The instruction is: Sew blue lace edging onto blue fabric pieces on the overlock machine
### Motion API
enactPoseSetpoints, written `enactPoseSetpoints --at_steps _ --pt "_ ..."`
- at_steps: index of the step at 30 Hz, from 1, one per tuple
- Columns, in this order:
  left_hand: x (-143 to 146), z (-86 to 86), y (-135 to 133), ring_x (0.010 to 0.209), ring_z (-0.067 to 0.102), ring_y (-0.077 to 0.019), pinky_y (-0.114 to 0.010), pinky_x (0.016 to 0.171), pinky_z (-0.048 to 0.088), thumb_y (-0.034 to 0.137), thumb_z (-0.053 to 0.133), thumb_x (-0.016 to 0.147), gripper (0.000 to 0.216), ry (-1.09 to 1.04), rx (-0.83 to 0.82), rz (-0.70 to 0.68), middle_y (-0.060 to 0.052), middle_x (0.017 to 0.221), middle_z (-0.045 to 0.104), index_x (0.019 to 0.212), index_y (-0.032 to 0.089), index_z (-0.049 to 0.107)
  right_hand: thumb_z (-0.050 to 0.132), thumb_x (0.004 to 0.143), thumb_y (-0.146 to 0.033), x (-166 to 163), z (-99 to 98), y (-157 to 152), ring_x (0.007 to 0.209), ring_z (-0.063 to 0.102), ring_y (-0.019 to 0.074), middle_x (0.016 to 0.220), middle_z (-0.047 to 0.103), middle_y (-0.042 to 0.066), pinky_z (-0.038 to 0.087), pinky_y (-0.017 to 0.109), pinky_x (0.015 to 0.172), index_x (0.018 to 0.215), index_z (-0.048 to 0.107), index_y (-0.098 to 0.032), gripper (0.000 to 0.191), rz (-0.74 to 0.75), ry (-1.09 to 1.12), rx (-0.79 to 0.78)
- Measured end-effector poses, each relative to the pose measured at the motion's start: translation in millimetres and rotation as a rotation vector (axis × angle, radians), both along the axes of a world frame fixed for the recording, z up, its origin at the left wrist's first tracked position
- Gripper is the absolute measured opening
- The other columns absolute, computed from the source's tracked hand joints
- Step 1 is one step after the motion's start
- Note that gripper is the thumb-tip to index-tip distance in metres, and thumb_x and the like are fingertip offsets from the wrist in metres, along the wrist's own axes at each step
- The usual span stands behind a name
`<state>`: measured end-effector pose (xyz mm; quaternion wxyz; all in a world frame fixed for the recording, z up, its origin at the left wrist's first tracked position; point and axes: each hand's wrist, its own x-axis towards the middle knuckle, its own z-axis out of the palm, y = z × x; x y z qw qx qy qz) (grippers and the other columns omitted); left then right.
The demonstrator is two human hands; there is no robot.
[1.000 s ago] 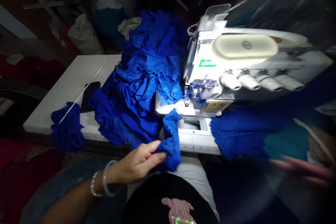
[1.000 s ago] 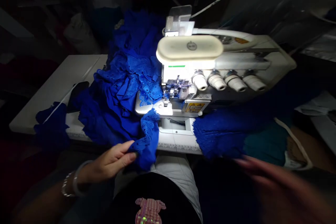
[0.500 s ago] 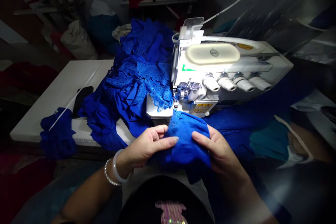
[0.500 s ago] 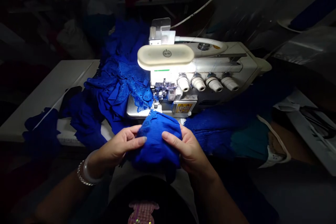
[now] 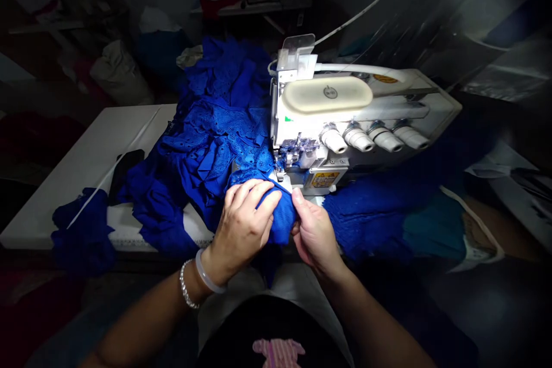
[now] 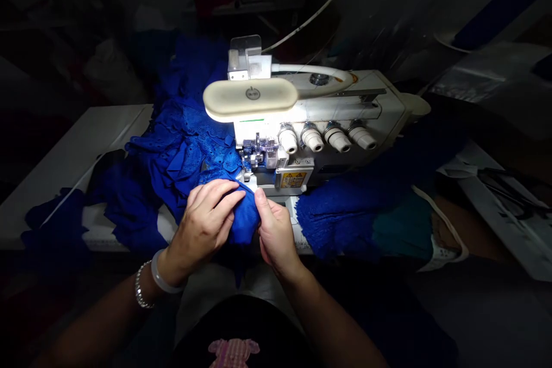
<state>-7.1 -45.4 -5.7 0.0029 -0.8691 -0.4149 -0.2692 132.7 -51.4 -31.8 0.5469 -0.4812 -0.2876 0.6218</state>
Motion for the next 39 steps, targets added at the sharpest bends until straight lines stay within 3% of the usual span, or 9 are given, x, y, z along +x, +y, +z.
enactPoseSetpoints --at_steps 9,15,20,23,25,28,32,35,39 --pt "-1 9.5 4 0.122 0.048 -0.0283 -0.045 0.098 0.03 0.03 0.041 0.099 0.039 0.097 -0.141 0.052 -0.011 0.136 0.056 0.134 0.022 0.054 0.071 0.081 -0.046 25 -18.9 -56 0.061 0.057 0.0145 0.07 0.067 0.004 0.048 0.026 0.057 0.08 0.074 -0.014 0.032 0.411 -0.12 0.001" --pt "11 7.4 6 0.127 0.047 -0.0295 -0.047 0.098 0.03 0.037 0.041 0.099 0.041 0.163 -0.1 0.122 -0.01 0.142 0.052 0.138 0.025 0.05 0.07 0.082 -0.042 30 -22.5 -56 0.069 0.061 0.0157 0.075 0.069 0.003 0.051 0.027 0.067 0.084 0.075 -0.016 0.027 0.421 -0.144 0.052" --pt "14 3.8 18 0.127 0.049 -0.0365 -0.054 0.099 0.037 0.038 0.044 0.098 0.044 0.233 -0.049 0.12 -0.015 0.14 0.054 0.14 0.025 0.049 0.062 0.088 -0.044 33 -30.2 -56 0.053 0.056 0.0121 0.064 0.066 0.001 0.043 0.022 0.048 0.085 0.073 -0.015 0.031 0.405 -0.33 0.05" --pt "0 -1.9 23 0.129 0.049 -0.0383 -0.057 0.103 0.038 0.035 0.05 0.096 0.045 0.187 -0.019 0.021 -0.016 0.14 0.053 0.14 0.026 0.048 0.066 0.088 -0.032 54 -30.1 -59 0.064 0.065 0.0153 0.075 0.073 0.002 0.048 0.023 0.054 0.087 0.073 -0.017 0.016 0.298 -0.739 0.331" --pt "-13 -7.4 27 0.128 0.052 -0.0339 -0.052 0.107 0.04 0.028 0.054 0.093 0.044 0.038 -0.012 -0.079 -0.014 0.139 0.053 0.137 0.025 0.05 0.064 0.089 -0.023 78 -27.6 -57 0.075 0.069 0.0174 0.084 0.074 0.005 0.054 0.025 0.066 0.094 0.072 -0.018 0.011 0.083 -1.042 0.524" --pt "-26 -13.0 25 0.121 0.058 -0.0306 -0.048 0.107 0.044 0.022 0.061 0.088 0.044 -0.177 -0.027 -0.06 -0.01 0.136 0.057 0.132 0.025 0.053 0.057 0.092 -0.018 116 -25.9 -47 0.087 0.067 0.022 0.09 0.072 0.01 0.054 0.037 0.083 0.1 0.07 -0.017 0.015 -0.217 -1.344 0.614" --pt "-23 -10.5 0 0.112 0.063 -0.0276 -0.049 0.101 0.049 0.016 0.067 0.084 0.043 -0.278 0.02 0.006 -0.006 0.129 0.062 0.124 0.029 0.059 0.057 0.09 -0.016 146 -33.2 -24 0.099 0.063 0.0265 0.101 0.07 0.014 0.052 0.042 0.087 0.101 0.069 -0.016 0.016 -0.216 -1.58 0.66" --pt "-15 -7.4 -23 0.094 0.069 -0.0202 -0.038 0.089 0.056 0.01 0.067 0.082 0.046 -0.317 -0.015 -0.02 -0.002 0.11 0.07 0.121 0.032 0.06 0.054 0.088 -0.011 151 -37.6 -13 0.09 0.066 0.0242 0.092 0.073 0.01 0.052 0.039 0.081 0.089 0.069 -0.018 0.017 -0.206 -1.626 0.711" --pt "5 -10.2 -35 0.081 0.072 -0.0139 -0.024 0.077 0.059 0.016 0.059 0.09 0.035 -0.44 -0.408 -0.163 0.002 0.096 0.074 0.121 0.031 0.057 0.051 0.087 -0.01 152 -32.2 -13 0.084 0.068 0.0216 0.087 0.073 0.009 0.053 0.037 0.079 0.085 0.067 -0.019 0.018 -0.285 -1.613 0.738"
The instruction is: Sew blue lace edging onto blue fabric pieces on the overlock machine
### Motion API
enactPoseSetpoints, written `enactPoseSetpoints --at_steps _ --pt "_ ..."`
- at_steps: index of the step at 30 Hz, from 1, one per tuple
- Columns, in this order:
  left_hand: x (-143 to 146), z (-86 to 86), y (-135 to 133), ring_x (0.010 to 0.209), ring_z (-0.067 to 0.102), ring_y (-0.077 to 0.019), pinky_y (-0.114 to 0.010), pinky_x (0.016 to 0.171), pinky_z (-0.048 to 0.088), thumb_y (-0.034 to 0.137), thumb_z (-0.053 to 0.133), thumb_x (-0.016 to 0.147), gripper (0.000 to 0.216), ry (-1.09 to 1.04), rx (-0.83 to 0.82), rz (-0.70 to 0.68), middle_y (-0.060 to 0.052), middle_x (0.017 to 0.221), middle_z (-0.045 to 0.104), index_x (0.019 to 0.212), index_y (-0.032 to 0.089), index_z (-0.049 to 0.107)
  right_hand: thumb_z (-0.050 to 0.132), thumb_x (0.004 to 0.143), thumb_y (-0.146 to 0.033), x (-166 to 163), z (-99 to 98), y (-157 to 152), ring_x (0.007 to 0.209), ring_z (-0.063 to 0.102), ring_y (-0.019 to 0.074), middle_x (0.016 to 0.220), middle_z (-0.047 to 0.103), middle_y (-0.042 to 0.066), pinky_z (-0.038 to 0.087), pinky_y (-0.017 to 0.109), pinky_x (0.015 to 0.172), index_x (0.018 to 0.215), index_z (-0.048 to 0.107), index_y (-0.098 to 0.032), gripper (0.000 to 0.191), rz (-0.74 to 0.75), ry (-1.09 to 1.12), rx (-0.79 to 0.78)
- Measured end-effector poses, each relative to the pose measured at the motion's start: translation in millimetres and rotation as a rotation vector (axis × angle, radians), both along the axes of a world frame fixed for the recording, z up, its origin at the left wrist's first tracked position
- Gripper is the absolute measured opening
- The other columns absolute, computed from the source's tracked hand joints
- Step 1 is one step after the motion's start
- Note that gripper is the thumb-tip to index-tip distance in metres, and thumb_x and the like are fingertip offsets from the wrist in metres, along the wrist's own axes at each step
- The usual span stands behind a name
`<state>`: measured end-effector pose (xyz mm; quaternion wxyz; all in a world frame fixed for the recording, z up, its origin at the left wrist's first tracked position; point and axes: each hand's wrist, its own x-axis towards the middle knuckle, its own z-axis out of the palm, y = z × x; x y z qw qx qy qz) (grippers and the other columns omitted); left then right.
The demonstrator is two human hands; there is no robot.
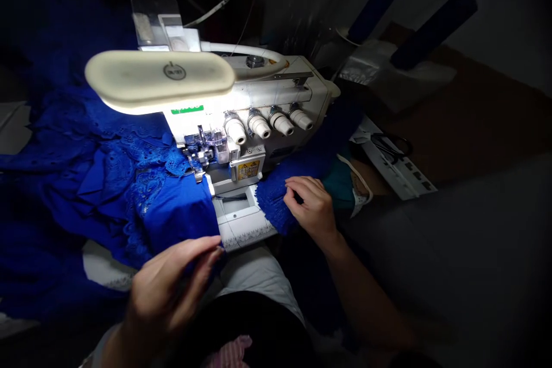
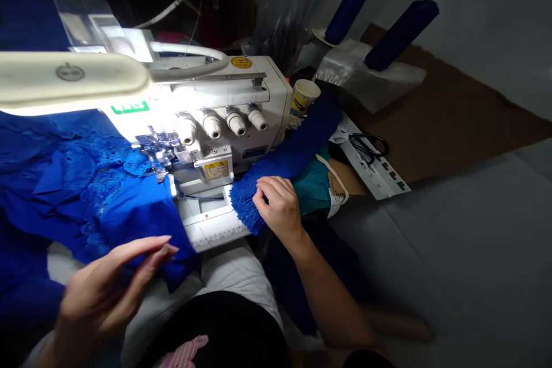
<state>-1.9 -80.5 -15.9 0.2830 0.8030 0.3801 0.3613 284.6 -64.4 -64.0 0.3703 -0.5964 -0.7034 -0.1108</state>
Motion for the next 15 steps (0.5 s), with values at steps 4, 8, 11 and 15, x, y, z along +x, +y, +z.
enactPoseSetpoints --at_steps 4,8,11,15 --pt "35 -3.5 9 0.093 0.072 -0.0149 -0.023 0.08 0.06 0.03 0.044 0.099 0.036 -0.178 -0.559 -0.202 -0.002 0.105 0.074 0.135 0.029 0.046 0.054 0.09 -0.013 -3 4.3 -3 0.093 0.068 0.0228 0.095 0.073 0.011 0.054 0.037 0.084 0.094 0.067 -0.016 0.013 0.01 -0.027 -0.012" --pt "54 1.2 13 0.093 0.072 -0.0176 -0.027 0.081 0.06 0.039 0.047 0.098 0.042 -0.279 -0.757 -0.264 -0.005 0.107 0.073 0.138 0.026 0.044 0.053 0.088 -0.009 -3 -2.4 1 0.085 0.069 0.0239 0.091 0.074 0.011 0.054 0.037 0.078 0.09 0.069 -0.016 0.017 0.012 -0.109 -0.012" --pt "52 1.8 12 0.093 0.071 -0.0181 -0.028 0.082 0.059 0.042 0.049 0.097 0.043 -0.302 -0.817 -0.256 -0.006 0.105 0.073 0.136 0.024 0.047 0.051 0.085 -0.006 2 -3.1 5 0.08 0.07 0.0237 0.088 0.075 0.011 0.055 0.037 0.076 0.087 0.069 -0.015 0.02 -0.018 -0.099 0.06" --pt "57 -9.3 16 0.111 0.066 -0.0197 -0.032 0.095 0.054 0.048 0.049 0.096 0.052 -0.411 -0.898 -0.222 -0.009 0.118 0.069 0.143 0.026 0.041 0.053 0.083 -0.005 -5 16.7 -2 0.081 0.07 0.024 0.087 0.074 0.012 0.055 0.038 0.078 0.085 0.067 -0.016 0.018 -0.017 -0.052 0.128"
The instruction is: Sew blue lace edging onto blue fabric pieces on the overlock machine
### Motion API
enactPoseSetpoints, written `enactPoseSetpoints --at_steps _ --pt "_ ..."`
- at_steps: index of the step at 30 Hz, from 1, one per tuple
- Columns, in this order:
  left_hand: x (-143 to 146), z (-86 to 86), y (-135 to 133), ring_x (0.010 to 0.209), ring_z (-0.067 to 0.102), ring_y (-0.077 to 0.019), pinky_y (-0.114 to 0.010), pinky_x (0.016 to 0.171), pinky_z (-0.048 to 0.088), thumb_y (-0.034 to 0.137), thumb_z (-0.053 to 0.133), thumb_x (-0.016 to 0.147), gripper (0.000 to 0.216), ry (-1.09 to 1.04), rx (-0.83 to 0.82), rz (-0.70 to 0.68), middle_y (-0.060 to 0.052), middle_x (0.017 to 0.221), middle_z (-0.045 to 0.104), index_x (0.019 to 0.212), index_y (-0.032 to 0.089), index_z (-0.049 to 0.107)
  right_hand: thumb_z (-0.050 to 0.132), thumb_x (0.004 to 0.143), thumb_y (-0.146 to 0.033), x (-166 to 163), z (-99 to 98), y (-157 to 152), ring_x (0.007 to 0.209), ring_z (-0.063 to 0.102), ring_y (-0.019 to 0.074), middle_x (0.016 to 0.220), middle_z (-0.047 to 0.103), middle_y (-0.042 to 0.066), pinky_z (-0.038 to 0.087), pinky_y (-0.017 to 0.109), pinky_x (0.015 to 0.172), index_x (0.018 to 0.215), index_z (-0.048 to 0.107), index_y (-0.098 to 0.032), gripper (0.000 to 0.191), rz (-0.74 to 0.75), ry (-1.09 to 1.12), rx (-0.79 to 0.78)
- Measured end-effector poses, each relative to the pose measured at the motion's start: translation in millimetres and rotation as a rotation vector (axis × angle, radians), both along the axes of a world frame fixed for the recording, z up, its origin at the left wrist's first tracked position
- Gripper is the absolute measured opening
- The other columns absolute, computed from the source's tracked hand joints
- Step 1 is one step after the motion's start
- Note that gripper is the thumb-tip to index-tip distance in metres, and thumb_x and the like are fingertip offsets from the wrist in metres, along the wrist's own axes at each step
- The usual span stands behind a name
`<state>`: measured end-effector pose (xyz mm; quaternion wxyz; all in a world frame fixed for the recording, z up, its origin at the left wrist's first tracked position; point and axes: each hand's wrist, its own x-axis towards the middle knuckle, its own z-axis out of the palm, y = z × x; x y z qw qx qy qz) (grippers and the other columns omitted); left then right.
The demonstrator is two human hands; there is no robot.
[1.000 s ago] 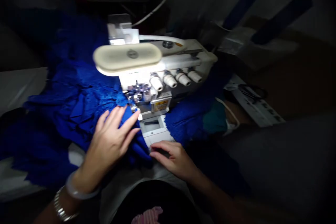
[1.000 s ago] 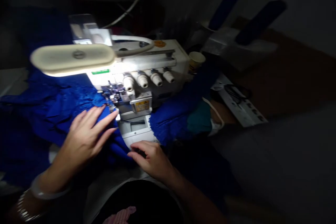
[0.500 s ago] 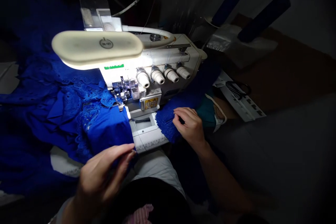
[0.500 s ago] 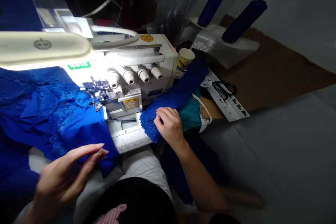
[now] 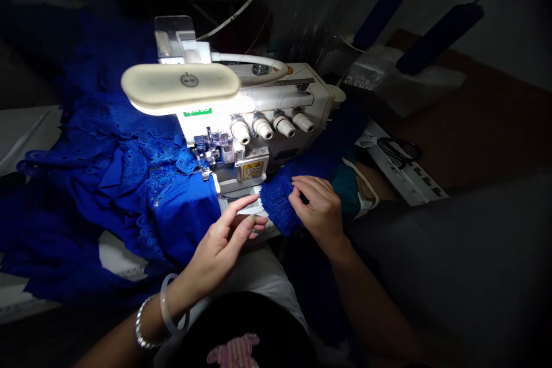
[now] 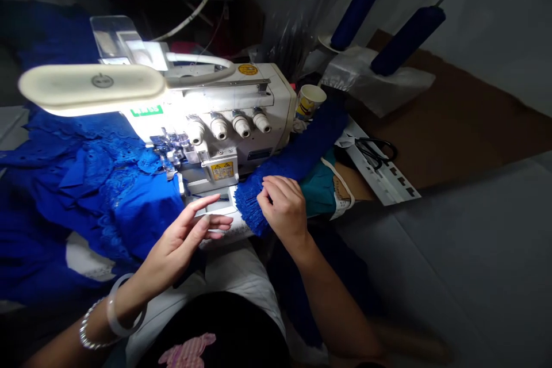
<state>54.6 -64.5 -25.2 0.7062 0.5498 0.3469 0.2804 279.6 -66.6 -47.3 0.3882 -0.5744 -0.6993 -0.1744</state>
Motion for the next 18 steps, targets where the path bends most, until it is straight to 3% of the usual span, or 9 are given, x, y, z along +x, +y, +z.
enactPoseSetpoints --at_steps 2,4,6,8,9,11,13,16,18 --pt "10 -3.2 5 0.114 0.064 -0.0213 -0.038 0.101 0.051 0.054 0.047 0.095 0.062 -0.111 -0.15 -0.077 -0.011 0.12 0.068 0.149 0.029 0.031 0.053 0.083 -0.004 -19 16.0 -15 0.084 0.07 0.0238 0.088 0.073 0.012 0.054 0.037 0.08 0.089 0.065 -0.016 0.018 0.028 0.054 -0.001" --pt "22 1.3 10 0.108 0.068 -0.0227 -0.042 0.099 0.052 0.054 0.05 0.093 0.067 -0.24 -0.329 -0.173 -0.011 0.114 0.071 0.151 0.029 0.027 0.052 0.084 -0.005 -47 28.8 -37 0.088 0.069 0.0221 0.091 0.072 0.011 0.054 0.034 0.081 0.098 0.064 -0.017 0.022 0.151 0.146 -0.048" --pt "27 13.5 17 0.1 0.071 -0.023 -0.039 0.093 0.056 0.045 0.059 0.091 0.06 -0.305 -0.402 -0.157 -0.01 0.108 0.073 0.145 0.028 0.039 0.049 0.086 -0.007 -74 31.9 -61 0.081 0.068 0.0183 0.086 0.072 0.006 0.053 0.03 0.078 0.107 0.061 -0.018 0.027 0.517 0.261 -0.131" --pt "21 29.9 27 0.094 0.073 -0.0221 -0.034 0.086 0.058 0.035 0.066 0.088 0.045 -0.275 -0.318 -0.035 -0.007 0.104 0.075 0.131 0.025 0.057 0.048 0.087 -0.01 -92 21.5 -79 0.069 0.066 0.0127 0.08 0.071 0.002 0.051 0.021 0.068 0.106 0.063 -0.018 0.024 0.876 0.4 -0.426" --pt "13 38.3 32 0.091 0.073 -0.0216 -0.033 0.083 0.059 0.032 0.068 0.086 0.039 -0.238 -0.237 0.04 -0.006 0.102 0.075 0.124 0.024 0.063 0.049 0.087 -0.012 -96 11.4 -85 0.064 0.063 0.0104 0.076 0.07 0.0 0.049 0.018 0.063 0.102 0.064 -0.018 0.022 0.968 0.436 -0.654" --pt "-11 54.0 43 0.087 0.073 -0.0206 -0.031 0.081 0.059 0.029 0.072 0.083 0.031 -0.14 -0.046 0.191 -0.005 0.099 0.076 0.113 0.021 0.07 0.053 0.085 -0.012 -99 -15.2 -89 0.056 0.058 0.0072 0.071 0.067 -0.003 0.041 0.014 0.053 0.096 0.066 -0.017 0.018 0.989 0.405 -1.121" --pt "-41 67.4 49 0.084 0.073 -0.0184 -0.029 0.08 0.059 0.025 0.075 0.08 0.026 -0.071 0.111 0.366 -0.004 0.097 0.076 0.105 0.02 0.073 0.059 0.079 -0.01 -97 -41.5 -87 0.054 0.055 0.0072 0.068 0.065 -0.004 0.037 0.015 0.049 0.089 0.069 -0.017 0.015 0.932 0.286 -1.404" --pt "-77 80.9 41 0.082 0.072 -0.0136 -0.024 0.078 0.059 0.02 0.074 0.08 0.018 -0.058 0.281 0.657 0.0 0.094 0.076 0.098 0.022 0.074 0.065 0.075 -0.009 -99 -53.9 -77 0.063 0.059 0.0128 0.07 0.067 0.0 0.043 0.019 0.057 0.078 0.069 -0.016 0.009 0.944 0.194 -1.448" --pt "-88 83.0 26 0.083 0.071 -0.0127 -0.021 0.077 0.059 0.02 0.073 0.082 0.015 0.033 0.345 0.695 0.001 0.094 0.077 0.097 0.024 0.075 0.065 0.082 -0.018 -103 -37.3 -69 0.078 0.064 0.019 0.084 0.07 0.006 0.049 0.027 0.072 0.088 0.069 -0.015 0.007 0.848 0.303 -1.267"
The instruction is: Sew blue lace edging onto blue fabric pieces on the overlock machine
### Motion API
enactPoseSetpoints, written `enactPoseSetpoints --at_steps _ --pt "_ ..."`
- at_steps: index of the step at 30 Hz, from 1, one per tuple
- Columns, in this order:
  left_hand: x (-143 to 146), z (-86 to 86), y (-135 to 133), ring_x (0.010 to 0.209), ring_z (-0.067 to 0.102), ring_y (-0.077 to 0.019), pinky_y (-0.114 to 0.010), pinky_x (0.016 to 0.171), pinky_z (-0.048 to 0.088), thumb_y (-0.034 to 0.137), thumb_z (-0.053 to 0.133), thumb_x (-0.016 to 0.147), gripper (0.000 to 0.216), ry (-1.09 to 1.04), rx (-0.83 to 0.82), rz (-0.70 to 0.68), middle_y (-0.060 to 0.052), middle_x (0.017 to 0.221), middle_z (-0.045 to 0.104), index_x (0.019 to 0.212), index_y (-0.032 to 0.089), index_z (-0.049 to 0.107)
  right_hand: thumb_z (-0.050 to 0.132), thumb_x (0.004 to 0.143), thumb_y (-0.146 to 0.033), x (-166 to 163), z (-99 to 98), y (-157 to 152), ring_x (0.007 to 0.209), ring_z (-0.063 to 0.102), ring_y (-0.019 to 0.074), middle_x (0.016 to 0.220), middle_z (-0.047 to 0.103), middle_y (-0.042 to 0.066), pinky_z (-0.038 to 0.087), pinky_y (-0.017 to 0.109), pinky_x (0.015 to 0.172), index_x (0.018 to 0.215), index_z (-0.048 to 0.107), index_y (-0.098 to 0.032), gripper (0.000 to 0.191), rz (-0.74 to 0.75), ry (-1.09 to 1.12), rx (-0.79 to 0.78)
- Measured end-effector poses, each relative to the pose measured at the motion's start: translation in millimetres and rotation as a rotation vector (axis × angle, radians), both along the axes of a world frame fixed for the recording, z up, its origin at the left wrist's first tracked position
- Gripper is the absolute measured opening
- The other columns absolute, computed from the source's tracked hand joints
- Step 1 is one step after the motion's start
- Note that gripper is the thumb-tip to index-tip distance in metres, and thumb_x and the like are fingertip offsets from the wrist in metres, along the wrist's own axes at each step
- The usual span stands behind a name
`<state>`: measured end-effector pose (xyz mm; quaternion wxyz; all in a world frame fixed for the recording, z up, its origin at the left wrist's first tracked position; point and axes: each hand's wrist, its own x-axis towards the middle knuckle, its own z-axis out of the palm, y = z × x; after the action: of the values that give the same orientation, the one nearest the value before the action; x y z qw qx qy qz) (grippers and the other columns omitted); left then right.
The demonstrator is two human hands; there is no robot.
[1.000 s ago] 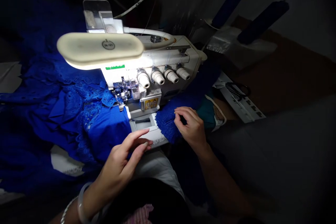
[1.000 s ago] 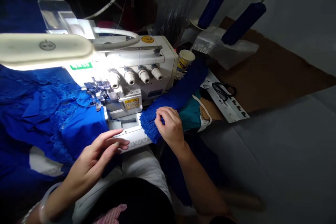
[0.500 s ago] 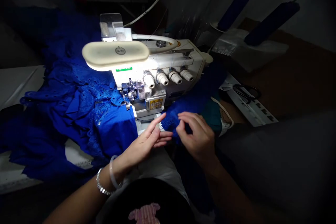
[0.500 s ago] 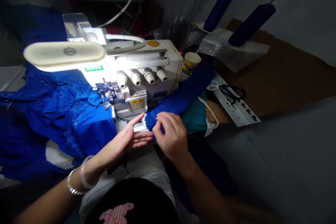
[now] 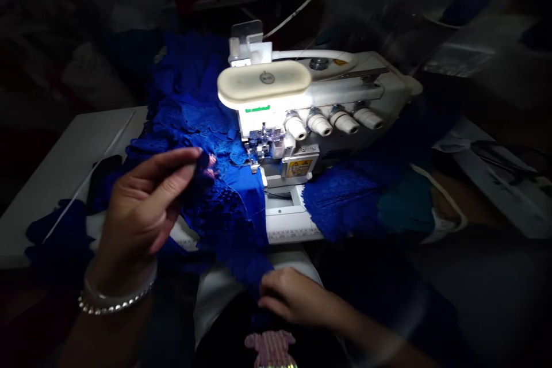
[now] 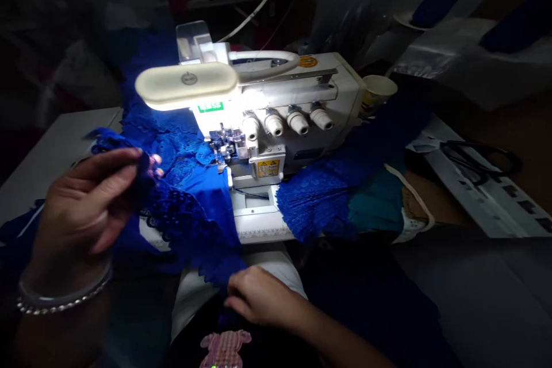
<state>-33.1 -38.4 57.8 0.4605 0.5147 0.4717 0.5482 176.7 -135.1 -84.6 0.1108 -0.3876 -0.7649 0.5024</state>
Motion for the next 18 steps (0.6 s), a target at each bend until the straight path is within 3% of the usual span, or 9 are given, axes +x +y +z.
enactPoseSetpoints --at_steps 2,3,4,6,8,9,12,15,18 --pt "1 -3.7 -15 0.081 0.072 -0.0137 -0.02 0.073 0.059 0.022 0.073 0.081 0.014 0.164 -0.034 -0.115 0.0 0.09 0.077 0.095 0.023 0.076 0.071 0.082 -0.034 -6 27.9 10 0.102 0.062 0.025 0.108 0.068 0.012 0.049 0.035 0.09 0.106 0.065 -0.016 0.031 -0.383 0.184 0.218" --pt "4 -7.2 -20 0.079 0.072 -0.0143 -0.02 0.07 0.059 0.022 0.074 0.081 0.013 0.225 -0.047 -0.195 -0.001 0.087 0.077 0.094 0.022 0.077 0.074 0.08 -0.037 -10 41.7 15 0.11 0.059 0.0267 0.116 0.065 0.013 0.047 0.037 0.096 0.114 0.062 -0.016 0.042 -0.49 0.276 0.27" --pt "9 -11.3 -23 0.077 0.072 -0.0145 -0.019 0.07 0.059 0.022 0.073 0.081 0.012 0.255 -0.034 -0.247 -0.002 0.085 0.077 0.092 0.022 0.077 0.073 0.08 -0.039 -14 53.2 19 0.107 0.061 0.0258 0.113 0.066 0.012 0.049 0.036 0.093 0.113 0.063 -0.017 0.041 -0.524 0.375 0.242" --pt "18 -20.4 -20 0.078 0.072 -0.0137 -0.019 0.071 0.059 0.022 0.073 0.082 0.011 0.242 0.059 -0.215 -0.001 0.085 0.077 0.092 0.021 0.077 0.064 0.088 -0.042 -22 65.7 28 0.082 0.064 0.0203 0.089 0.069 0.006 0.053 0.03 0.072 0.1 0.066 -0.017 0.028 -0.479 0.5 0.042" --pt "24 -30.0 -7 0.082 0.072 -0.0132 -0.02 0.076 0.059 0.022 0.073 0.082 0.011 0.224 0.192 -0.104 -0.001 0.09 0.076 0.093 0.021 0.075 0.057 0.092 -0.041 -27 63.9 38 0.06 0.056 0.0143 0.066 0.06 0.001 0.048 0.025 0.056 0.08 0.066 -0.016 0.029 -0.523 0.503 -0.04" --pt "26 -34.7 1 0.084 0.072 -0.0132 -0.021 0.079 0.059 0.022 0.073 0.082 0.012 0.238 0.253 -0.071 -0.001 0.091 0.076 0.093 0.02 0.075 0.06 0.09 -0.041 -27 59.5 43 0.059 0.053 0.0134 0.064 0.056 0.0 0.046 0.025 0.056 0.073 0.065 -0.016 0.031 -0.617 0.477 0.028" --pt "27 -47.7 21 0.086 0.071 -0.0141 -0.025 0.084 0.057 0.02 0.068 0.086 0.01 0.382 0.396 -0.086 -0.003 0.093 0.076 0.094 0.018 0.074 0.073 0.079 -0.041 -22 44.5 61 0.079 0.058 0.0171 0.082 0.058 0.005 0.048 0.03 0.075 0.063 0.064 -0.017 0.03 -0.836 0.459 0.283" --pt "24 -56.1 31 0.086 0.07 -0.0139 -0.026 0.084 0.056 0.016 0.062 0.089 0.013 0.521 0.489 -0.092 -0.003 0.092 0.075 0.095 0.017 0.073 0.073 0.078 -0.045 -16 41.9 68 0.09 0.061 0.0195 0.095 0.063 0.007 0.049 0.031 0.082 0.067 0.069 -0.018 0.03 -0.665 0.567 0.098" --pt "19 -59.4 34 0.086 0.07 -0.0134 -0.024 0.082 0.055 0.014 0.061 0.089 0.015 0.573 0.53 -0.134 -0.003 0.092 0.075 0.098 0.017 0.073 0.071 0.082 -0.04 -14 50.4 61 0.067 0.056 0.0142 0.071 0.06 0.002 0.046 0.025 0.061 0.064 0.068 -0.017 0.03 -0.521 0.545 0.008"
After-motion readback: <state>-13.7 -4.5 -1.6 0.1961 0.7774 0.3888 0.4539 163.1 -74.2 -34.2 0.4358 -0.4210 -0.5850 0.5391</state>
